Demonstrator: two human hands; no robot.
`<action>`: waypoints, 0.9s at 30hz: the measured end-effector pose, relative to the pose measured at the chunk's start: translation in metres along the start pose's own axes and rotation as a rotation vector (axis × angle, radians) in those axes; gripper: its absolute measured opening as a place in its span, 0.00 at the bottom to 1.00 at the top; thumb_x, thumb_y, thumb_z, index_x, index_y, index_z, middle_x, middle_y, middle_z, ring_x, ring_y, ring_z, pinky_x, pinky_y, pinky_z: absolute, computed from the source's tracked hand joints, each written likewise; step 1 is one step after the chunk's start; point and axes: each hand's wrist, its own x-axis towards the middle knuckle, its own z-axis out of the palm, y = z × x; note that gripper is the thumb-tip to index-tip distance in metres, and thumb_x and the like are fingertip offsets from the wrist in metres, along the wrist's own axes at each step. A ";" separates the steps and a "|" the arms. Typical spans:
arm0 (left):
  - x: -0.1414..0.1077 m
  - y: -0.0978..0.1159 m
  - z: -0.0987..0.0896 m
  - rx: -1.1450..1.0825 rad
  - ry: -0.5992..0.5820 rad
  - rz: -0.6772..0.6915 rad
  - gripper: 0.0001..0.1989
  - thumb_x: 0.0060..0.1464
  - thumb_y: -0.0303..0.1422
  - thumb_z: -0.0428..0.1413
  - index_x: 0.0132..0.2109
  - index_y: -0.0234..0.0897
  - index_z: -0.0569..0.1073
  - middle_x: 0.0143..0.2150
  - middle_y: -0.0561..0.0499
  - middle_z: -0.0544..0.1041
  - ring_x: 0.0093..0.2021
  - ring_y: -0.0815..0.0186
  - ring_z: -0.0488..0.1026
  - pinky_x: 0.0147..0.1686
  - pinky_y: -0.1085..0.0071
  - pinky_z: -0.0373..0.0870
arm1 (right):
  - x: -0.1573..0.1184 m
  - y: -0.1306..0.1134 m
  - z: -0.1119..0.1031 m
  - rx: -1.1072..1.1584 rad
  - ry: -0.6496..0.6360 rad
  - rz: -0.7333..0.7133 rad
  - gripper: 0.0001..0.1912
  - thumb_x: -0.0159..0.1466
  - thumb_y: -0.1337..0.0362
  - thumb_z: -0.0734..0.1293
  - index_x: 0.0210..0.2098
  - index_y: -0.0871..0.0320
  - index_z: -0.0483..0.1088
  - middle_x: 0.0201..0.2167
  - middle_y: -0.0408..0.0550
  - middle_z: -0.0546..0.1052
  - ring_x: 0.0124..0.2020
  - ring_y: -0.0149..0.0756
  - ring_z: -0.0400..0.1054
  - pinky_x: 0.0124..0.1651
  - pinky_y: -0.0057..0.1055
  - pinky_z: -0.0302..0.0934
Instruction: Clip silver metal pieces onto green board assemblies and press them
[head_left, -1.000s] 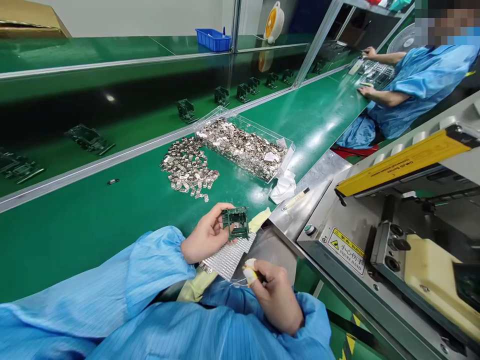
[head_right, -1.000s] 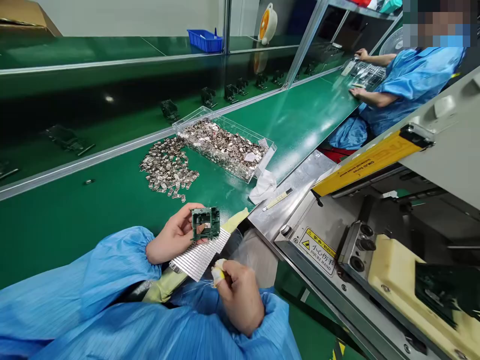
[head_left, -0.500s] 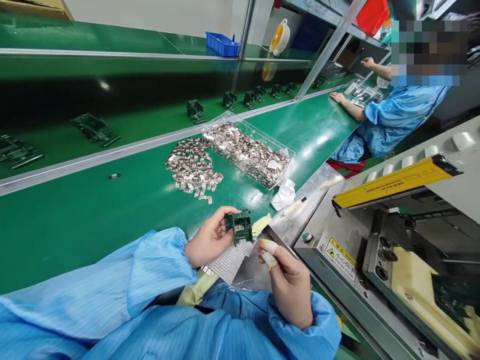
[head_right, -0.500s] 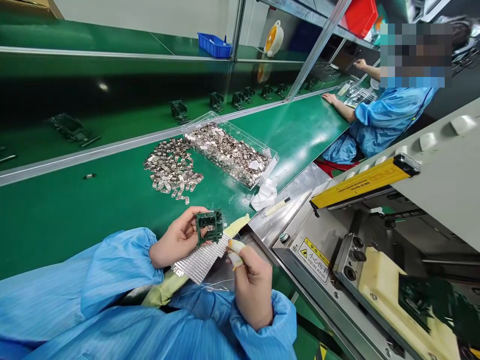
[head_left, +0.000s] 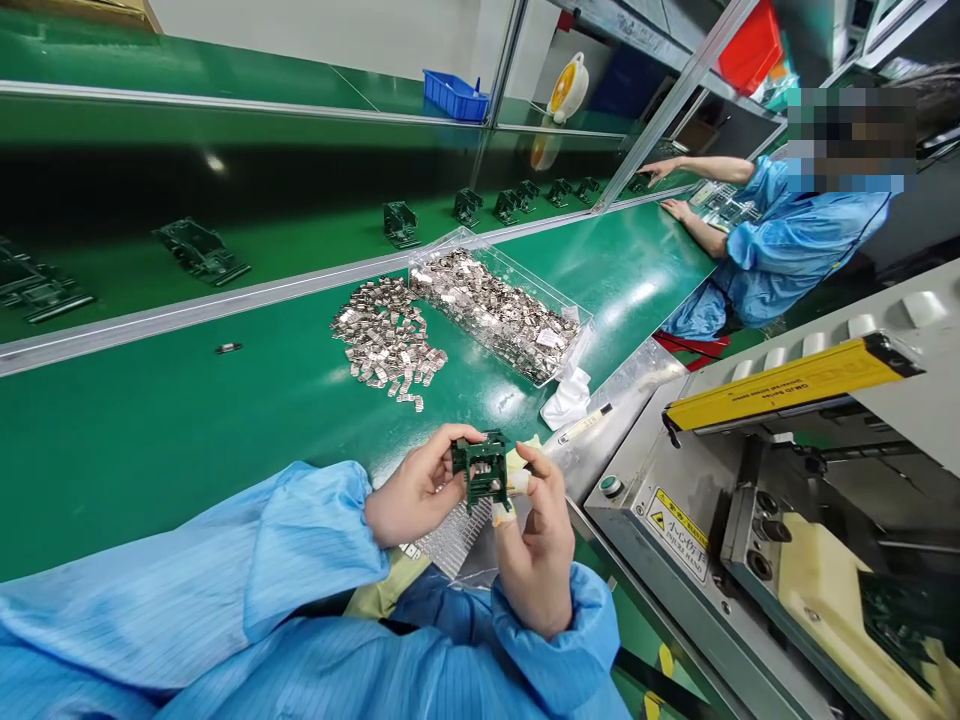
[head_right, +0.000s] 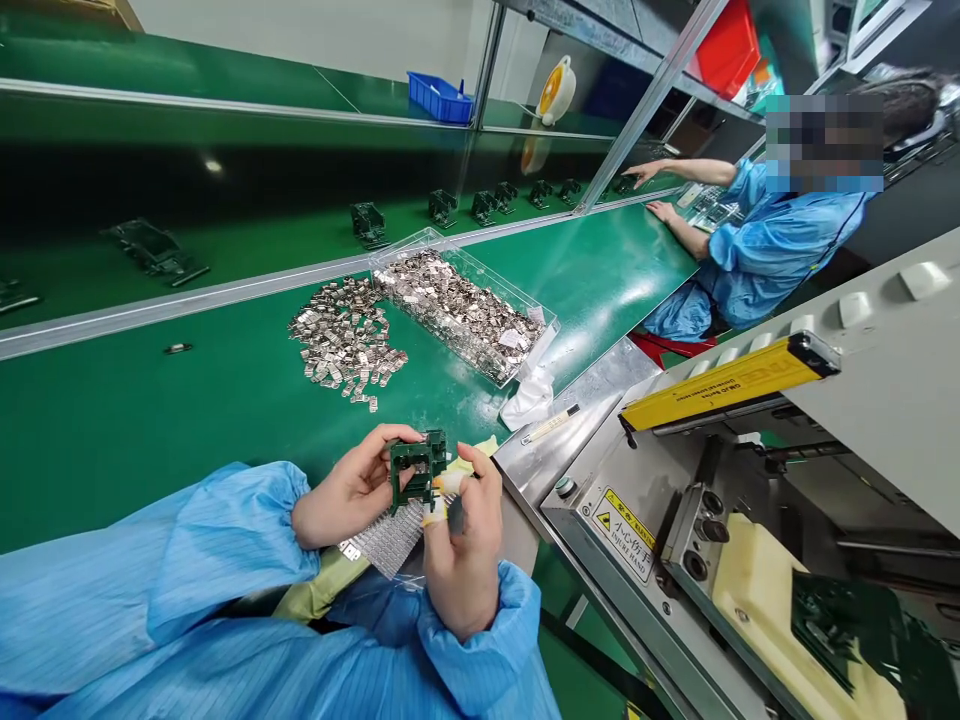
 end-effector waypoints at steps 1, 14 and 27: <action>0.000 0.001 0.000 0.007 -0.015 0.009 0.17 0.64 0.37 0.52 0.57 0.39 0.63 0.39 0.49 0.73 0.37 0.67 0.72 0.38 0.72 0.71 | 0.000 -0.001 0.003 -0.008 0.002 -0.003 0.12 0.62 0.71 0.62 0.43 0.54 0.71 0.56 0.55 0.69 0.59 0.46 0.62 0.61 0.50 0.57; 0.000 0.016 -0.001 0.234 -0.061 0.156 0.16 0.61 0.28 0.48 0.56 0.37 0.61 0.36 0.52 0.73 0.26 0.72 0.66 0.26 0.76 0.63 | 0.003 -0.003 0.016 -0.046 0.122 0.027 0.05 0.61 0.70 0.65 0.35 0.54 0.71 0.49 0.52 0.73 0.52 0.43 0.68 0.54 0.42 0.64; -0.005 0.015 0.004 -0.029 -0.139 -0.004 0.18 0.63 0.37 0.51 0.57 0.38 0.59 0.36 0.50 0.71 0.31 0.69 0.70 0.32 0.74 0.69 | -0.001 0.010 0.008 0.690 0.044 0.524 0.17 0.55 0.53 0.75 0.37 0.56 0.69 0.37 0.50 0.77 0.38 0.40 0.72 0.42 0.36 0.70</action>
